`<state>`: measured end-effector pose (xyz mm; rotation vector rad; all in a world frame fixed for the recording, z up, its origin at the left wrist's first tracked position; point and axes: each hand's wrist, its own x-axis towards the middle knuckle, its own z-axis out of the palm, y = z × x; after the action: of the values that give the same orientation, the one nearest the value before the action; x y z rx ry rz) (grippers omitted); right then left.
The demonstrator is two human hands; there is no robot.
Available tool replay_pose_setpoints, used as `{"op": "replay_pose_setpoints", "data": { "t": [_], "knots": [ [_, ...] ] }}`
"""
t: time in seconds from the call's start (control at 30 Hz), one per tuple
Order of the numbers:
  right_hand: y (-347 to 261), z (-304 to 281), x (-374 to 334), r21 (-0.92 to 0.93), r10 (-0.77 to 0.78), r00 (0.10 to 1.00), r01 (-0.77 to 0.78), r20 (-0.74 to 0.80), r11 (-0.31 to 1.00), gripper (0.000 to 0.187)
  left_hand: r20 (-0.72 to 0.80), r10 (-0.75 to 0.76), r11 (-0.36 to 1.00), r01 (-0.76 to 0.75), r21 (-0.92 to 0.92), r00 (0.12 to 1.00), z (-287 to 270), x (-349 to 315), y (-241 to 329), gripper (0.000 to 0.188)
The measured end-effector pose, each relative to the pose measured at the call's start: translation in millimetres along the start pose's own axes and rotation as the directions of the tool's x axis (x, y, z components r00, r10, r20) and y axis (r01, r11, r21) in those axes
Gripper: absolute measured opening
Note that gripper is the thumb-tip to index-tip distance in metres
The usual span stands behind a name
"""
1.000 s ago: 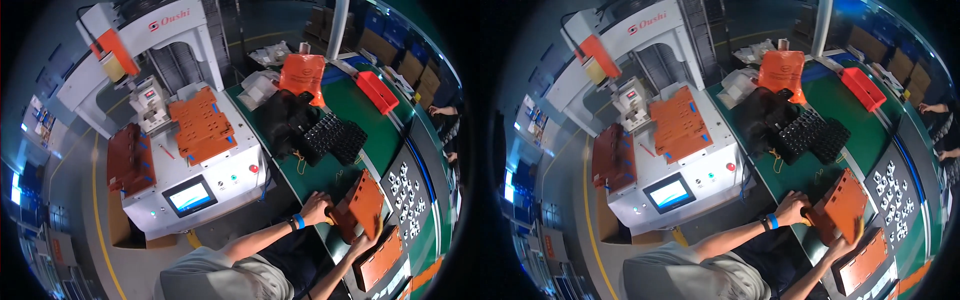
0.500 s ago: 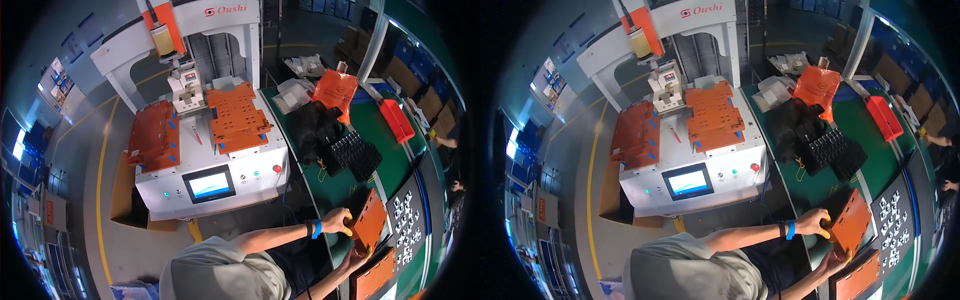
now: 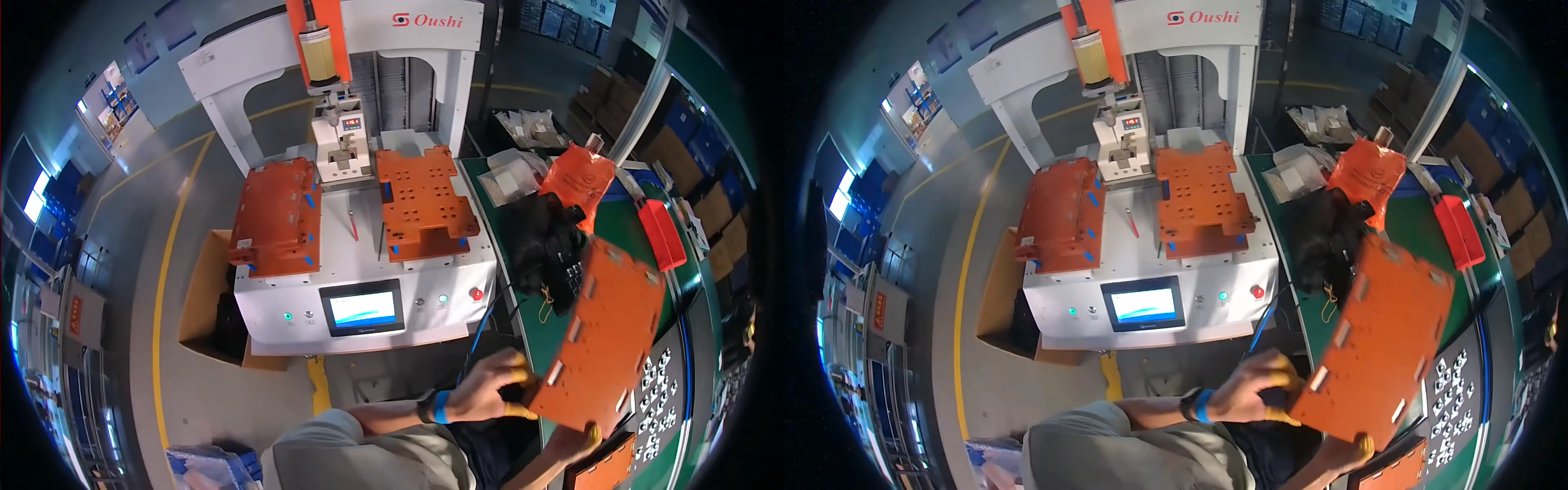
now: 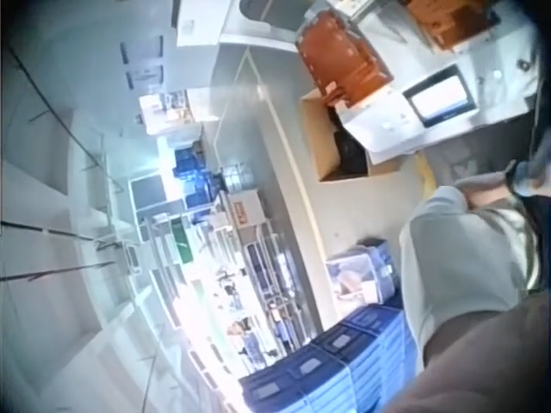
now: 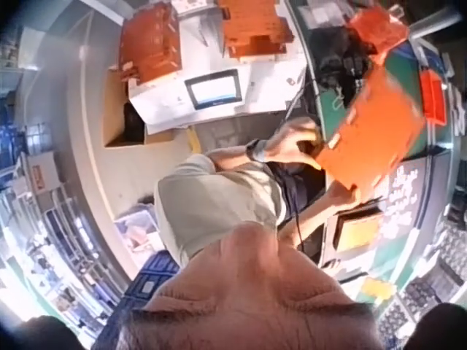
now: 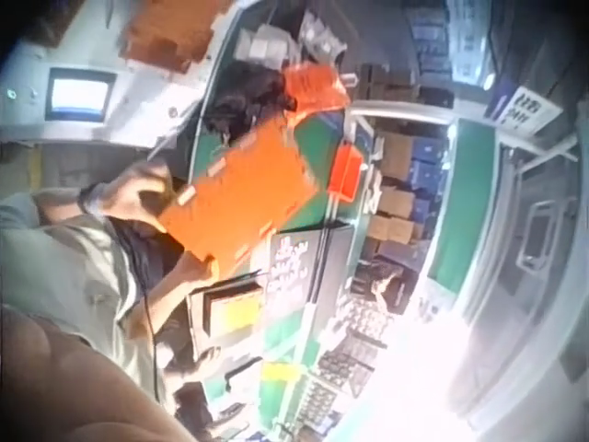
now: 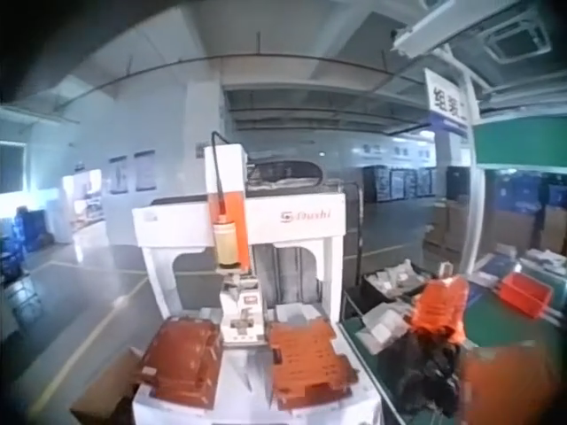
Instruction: Assembling small electronic components into plastic trays and placing them into an automated processing machine.
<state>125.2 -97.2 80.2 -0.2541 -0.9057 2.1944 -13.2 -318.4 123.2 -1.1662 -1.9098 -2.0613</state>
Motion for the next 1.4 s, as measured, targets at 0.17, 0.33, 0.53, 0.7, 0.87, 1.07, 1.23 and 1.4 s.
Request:
{"op": "replay_pose_setpoints", "data": {
  "t": [0.17,0.33,0.53,0.7,0.87,1.07,1.23,1.4],
  "knots": [
    [81.8,132.0,65.8,-0.075,0.316,0.918,-0.307,0.24,0.949,0.044,-0.378,0.015,0.984,0.054,0.171,0.926,-83.1,15.2,-11.8,0.044],
    [191.2,240.5,99.7,-0.05,0.539,0.724,-0.577,0.43,0.815,0.053,-0.608,-0.117,0.93,0.301,0.21,0.785,-163.5,21.8,-51.4,0.039],
    [262.1,261.1,124.3,-0.178,0.663,0.661,-0.648,0.351,0.74,0.049,-0.652,-0.017,0.84,0.364,0.401,0.758,-218.6,37.3,-83.8,0.036],
    [286.5,281.3,128.3,-0.152,0.69,0.644,-0.685,0.332,0.712,0.048,-0.696,0.042,0.822,0.371,0.432,0.717,-230.5,43.5,-98.7,0.038],
    [292.5,294.6,149.1,-0.112,0.726,0.54,-0.765,0.426,0.634,0.046,-0.683,0.057,0.785,0.39,0.482,0.728,-232.0,53.6,-108.6,0.04],
    [293.0,282.0,156.1,-0.151,0.731,0.545,-0.751,0.41,0.643,0.049,-0.703,0.089,0.803,0.367,0.469,0.705,-217.8,61.7,-117.0,0.039],
    [295.4,289.8,146.5,-0.098,0.709,0.564,-0.749,0.423,0.655,0.047,-0.738,0.076,0.816,0.384,0.432,0.67,-224.0,60.8,-121.3,0.037],
    [307.4,295.9,139.3,-0.043,0.679,0.618,-0.726,0.396,0.686,0.047,-0.753,0.06,0.773,0.447,0.451,0.655,-240.1,60.4,-133.7,0.034]
  ]
}}
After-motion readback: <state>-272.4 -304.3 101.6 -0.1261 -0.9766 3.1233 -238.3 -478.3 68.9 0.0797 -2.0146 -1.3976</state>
